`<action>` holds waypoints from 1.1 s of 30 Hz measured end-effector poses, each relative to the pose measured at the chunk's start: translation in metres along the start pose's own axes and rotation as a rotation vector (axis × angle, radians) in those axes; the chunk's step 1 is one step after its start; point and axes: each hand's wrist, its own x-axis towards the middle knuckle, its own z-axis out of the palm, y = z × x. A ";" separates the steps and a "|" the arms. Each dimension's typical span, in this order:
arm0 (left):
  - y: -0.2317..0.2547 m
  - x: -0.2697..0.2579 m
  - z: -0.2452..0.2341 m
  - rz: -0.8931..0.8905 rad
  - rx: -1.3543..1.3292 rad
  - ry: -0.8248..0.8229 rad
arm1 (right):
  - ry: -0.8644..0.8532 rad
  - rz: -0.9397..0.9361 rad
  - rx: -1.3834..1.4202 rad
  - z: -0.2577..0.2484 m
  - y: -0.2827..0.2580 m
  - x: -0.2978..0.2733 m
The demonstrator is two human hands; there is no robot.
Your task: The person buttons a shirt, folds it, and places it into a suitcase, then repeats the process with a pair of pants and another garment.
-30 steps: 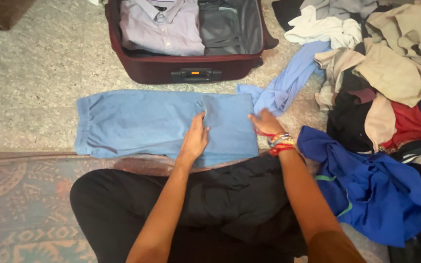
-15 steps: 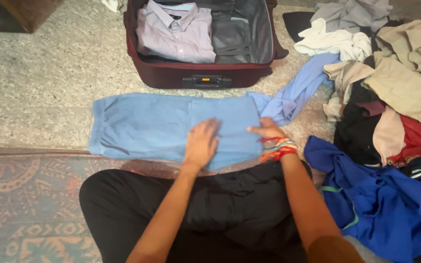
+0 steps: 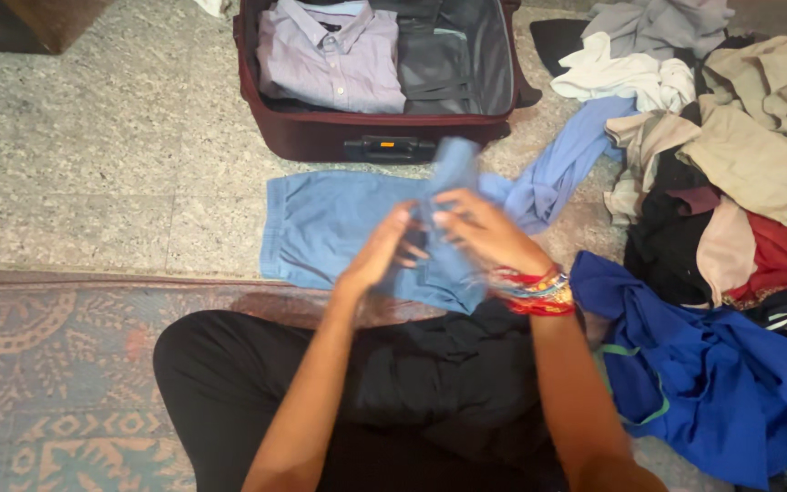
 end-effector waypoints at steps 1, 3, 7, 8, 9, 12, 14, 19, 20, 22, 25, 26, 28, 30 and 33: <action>-0.004 0.004 -0.017 0.038 0.231 0.094 | -0.058 0.022 0.001 0.008 -0.016 0.006; -0.024 0.010 -0.057 0.107 0.696 0.284 | -0.177 0.066 0.004 0.015 -0.019 0.020; -0.079 0.011 -0.102 0.237 0.845 0.466 | 0.190 0.056 -0.426 0.017 0.072 0.042; -0.083 0.013 -0.101 0.266 0.865 0.490 | 0.251 0.208 -0.514 0.023 0.102 0.040; -0.083 0.013 -0.096 0.293 0.882 0.512 | 0.312 0.364 -0.602 0.027 0.128 0.038; -0.070 0.005 -0.065 0.377 0.794 0.664 | 0.396 0.220 -0.377 0.053 0.175 0.047; -0.054 0.003 -0.045 0.227 1.090 0.703 | 0.409 0.301 -0.331 0.054 0.184 0.048; -0.042 -0.011 -0.019 0.410 1.463 0.424 | 0.395 0.258 -0.338 0.038 0.207 0.052; -0.045 -0.012 -0.015 0.424 1.427 0.390 | 0.392 0.286 -0.361 0.030 0.209 0.046; -0.052 -0.011 -0.013 0.386 1.412 0.359 | 0.396 0.288 -0.327 0.018 0.205 0.039; -0.054 -0.009 -0.010 0.331 1.473 0.386 | 0.406 0.202 -0.238 0.013 0.177 0.027; -0.047 -0.007 -0.011 0.386 1.490 0.425 | 0.396 0.155 -0.269 0.015 0.157 0.030; -0.035 -0.011 -0.007 0.422 1.281 0.439 | 0.399 0.064 -0.323 0.030 0.110 0.017; -0.008 -0.011 -0.016 0.394 0.845 0.397 | 0.429 -0.058 -0.371 0.056 0.047 0.010; 0.024 -0.017 -0.051 0.204 0.399 0.342 | 0.301 -0.024 -0.198 0.120 -0.038 0.011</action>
